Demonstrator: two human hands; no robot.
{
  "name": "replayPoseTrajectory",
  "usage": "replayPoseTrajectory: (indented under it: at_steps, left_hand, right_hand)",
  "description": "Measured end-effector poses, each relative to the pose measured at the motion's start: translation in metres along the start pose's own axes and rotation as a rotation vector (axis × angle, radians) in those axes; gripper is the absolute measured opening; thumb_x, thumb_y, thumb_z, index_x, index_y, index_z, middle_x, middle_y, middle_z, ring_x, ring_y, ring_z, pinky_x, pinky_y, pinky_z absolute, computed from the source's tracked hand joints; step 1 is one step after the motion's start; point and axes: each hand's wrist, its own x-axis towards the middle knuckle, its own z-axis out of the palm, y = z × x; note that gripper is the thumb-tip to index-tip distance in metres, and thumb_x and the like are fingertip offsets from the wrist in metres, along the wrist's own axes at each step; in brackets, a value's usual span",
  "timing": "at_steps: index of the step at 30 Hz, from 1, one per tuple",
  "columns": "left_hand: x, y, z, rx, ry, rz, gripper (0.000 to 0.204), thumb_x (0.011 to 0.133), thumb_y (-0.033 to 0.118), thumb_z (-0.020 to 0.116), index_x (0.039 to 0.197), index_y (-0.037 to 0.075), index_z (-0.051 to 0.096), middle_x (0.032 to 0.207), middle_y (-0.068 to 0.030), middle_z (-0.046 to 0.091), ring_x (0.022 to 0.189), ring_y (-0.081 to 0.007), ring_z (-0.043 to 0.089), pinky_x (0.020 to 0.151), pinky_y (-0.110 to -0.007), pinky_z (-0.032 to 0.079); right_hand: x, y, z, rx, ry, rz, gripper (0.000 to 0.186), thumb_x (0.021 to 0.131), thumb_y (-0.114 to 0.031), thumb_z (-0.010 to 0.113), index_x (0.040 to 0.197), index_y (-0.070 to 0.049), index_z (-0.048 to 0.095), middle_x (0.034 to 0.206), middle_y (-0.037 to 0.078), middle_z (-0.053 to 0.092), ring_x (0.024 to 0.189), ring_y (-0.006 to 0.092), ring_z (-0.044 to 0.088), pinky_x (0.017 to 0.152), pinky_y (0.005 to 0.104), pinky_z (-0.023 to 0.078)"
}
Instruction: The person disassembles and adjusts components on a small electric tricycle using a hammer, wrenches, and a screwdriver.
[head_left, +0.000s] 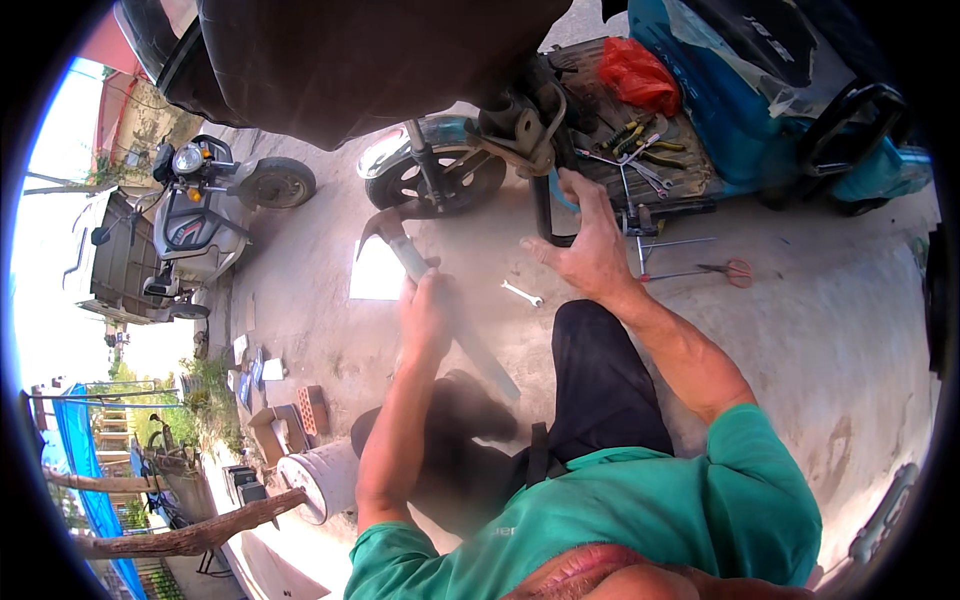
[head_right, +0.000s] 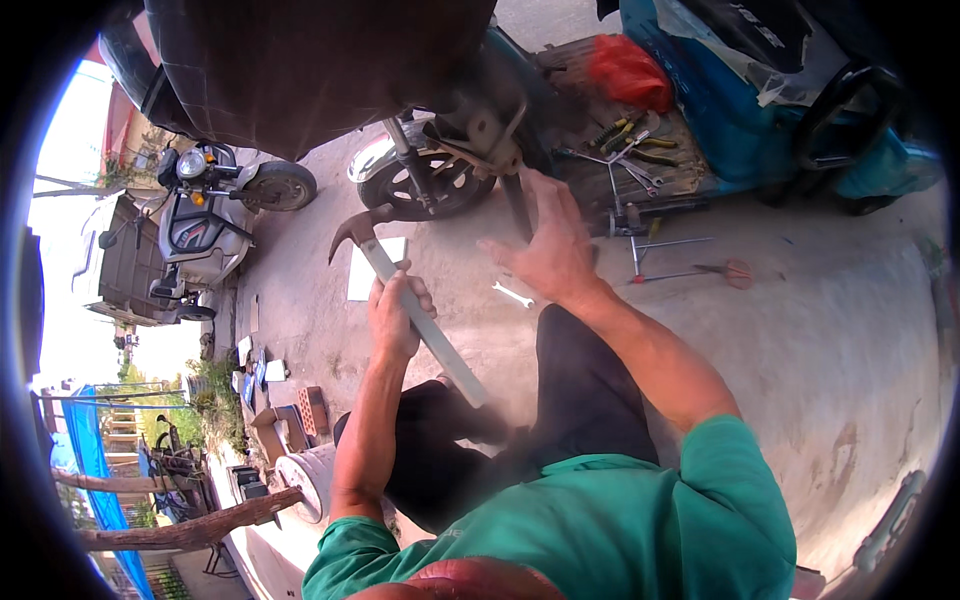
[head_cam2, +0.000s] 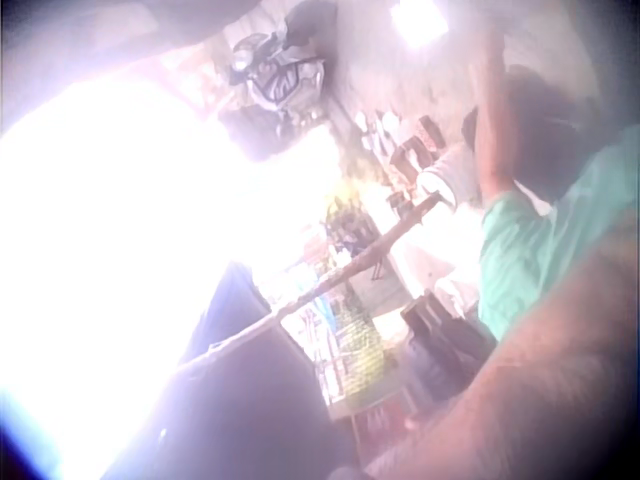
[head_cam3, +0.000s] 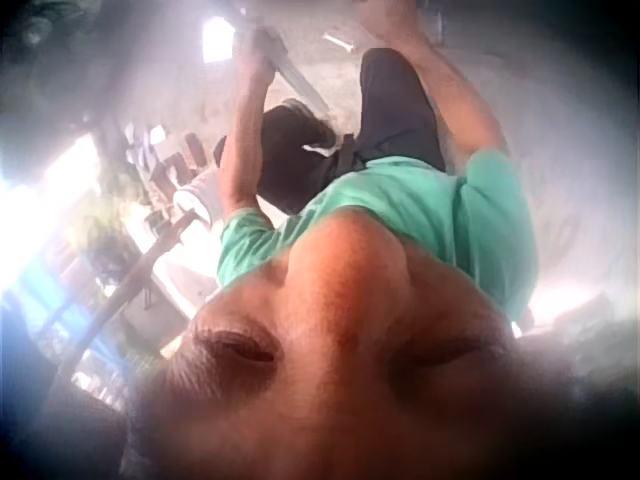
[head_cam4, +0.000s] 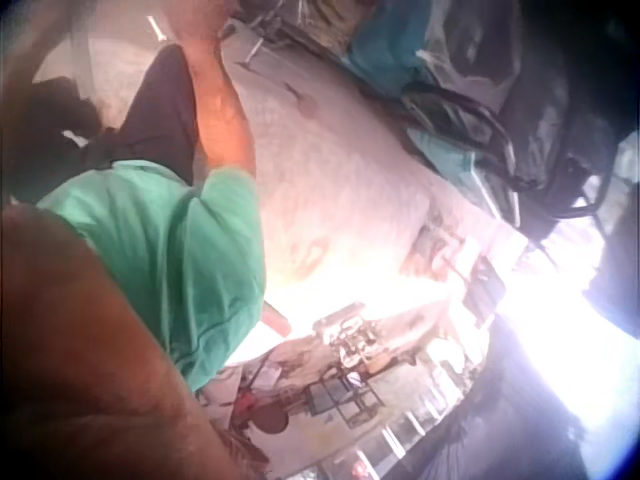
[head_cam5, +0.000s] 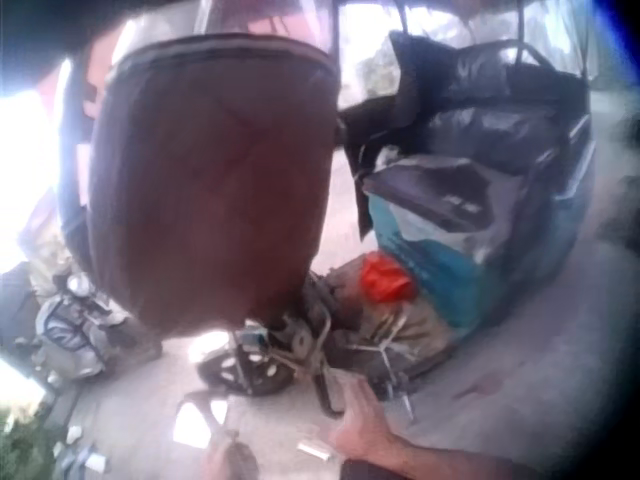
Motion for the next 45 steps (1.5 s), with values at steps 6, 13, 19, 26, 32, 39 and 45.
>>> replayPoseTrajectory:
  at_steps: [6, 13, 19, 26, 32, 39, 45]
  left_hand:
    - [-0.026, 0.105, 0.004, 0.782, -0.1, 0.433, 0.039, 0.105, 0.018, 0.055, 0.138, -0.002, 0.05, 0.082, -0.006, 0.066, 0.057, -0.0082, 0.055, 0.05, -0.024, 0.046]
    - [-0.019, 0.153, 0.04, 1.154, -0.051, 0.823, 0.048, 0.101, 0.01, 0.06, 0.146, -0.002, 0.047, 0.096, -0.0174, 0.075, 0.076, -0.0194, 0.071, 0.069, -0.034, 0.057]
    - [0.014, 0.142, 0.048, 1.235, -0.081, 0.715, 0.047, 0.099, 0.01, 0.063, 0.144, 0.003, 0.051, 0.107, -0.0283, 0.07, 0.095, -0.0479, 0.069, 0.079, -0.048, 0.056]
    - [0.007, 0.147, 0.051, 1.236, -0.056, 0.916, 0.048, 0.099, 0.012, 0.063, 0.144, 0.002, 0.051, 0.107, -0.0324, 0.07, 0.098, -0.0456, 0.072, 0.082, -0.046, 0.056]
    - [0.019, 0.139, 0.049, 1.247, -0.041, 0.723, 0.047, 0.099, 0.012, 0.064, 0.143, 0.001, 0.054, 0.104, -0.0304, 0.072, 0.095, -0.0397, 0.075, 0.08, -0.042, 0.058]
    - [-0.006, 0.149, 0.045, 1.208, -0.007, 0.932, 0.047, 0.098, 0.01, 0.065, 0.142, -0.003, 0.052, 0.099, -0.0271, 0.074, 0.087, -0.0359, 0.076, 0.074, -0.038, 0.059]
    - [0.022, 0.12, 0.051, 1.258, -0.042, 0.802, 0.036, 0.098, 0.01, 0.066, 0.13, -0.003, 0.057, 0.087, -0.0256, 0.072, 0.076, -0.0334, 0.075, 0.065, -0.042, 0.055]
  right_hand:
    - [0.076, 0.028, 0.012, -0.063, 0.157, -0.145, 0.127, 0.066, -0.033, 0.095, 0.161, 0.0, 0.016, 0.157, 0.027, 0.035, 0.145, 0.0427, 0.038, 0.12, 0.0483, 0.035]
    - [0.096, 0.043, 0.032, -0.1, 0.367, -0.348, 0.124, 0.069, -0.038, 0.094, 0.159, 0.003, 0.018, 0.153, 0.028, 0.037, 0.141, 0.0448, 0.041, 0.115, 0.0492, 0.041]
    - [0.097, 0.04, 0.032, -0.097, 0.348, -0.352, 0.124, 0.069, -0.035, 0.094, 0.159, 0.002, 0.017, 0.152, 0.027, 0.039, 0.138, 0.0448, 0.045, 0.113, 0.0496, 0.043]
    - [0.098, 0.04, 0.027, -0.095, 0.346, -0.313, 0.124, 0.067, -0.032, 0.095, 0.159, 0.001, 0.018, 0.147, 0.026, 0.045, 0.134, 0.0439, 0.05, 0.111, 0.0491, 0.044]
    - [0.098, 0.036, 0.03, -0.07, 0.344, -0.331, 0.126, 0.065, -0.033, 0.096, 0.159, 0.0, 0.018, 0.144, 0.025, 0.049, 0.13, 0.0423, 0.053, 0.11, 0.0486, 0.046]
    - [0.097, 0.035, 0.026, -0.103, 0.319, -0.268, 0.127, 0.064, -0.034, 0.096, 0.16, -0.002, 0.018, 0.144, 0.023, 0.048, 0.132, 0.0411, 0.052, 0.109, 0.0485, 0.047]
    - [0.093, 0.038, 0.032, -0.104, 0.306, -0.237, 0.128, 0.064, -0.035, 0.096, 0.16, -0.003, 0.018, 0.143, 0.024, 0.049, 0.131, 0.0416, 0.052, 0.108, 0.0489, 0.047]
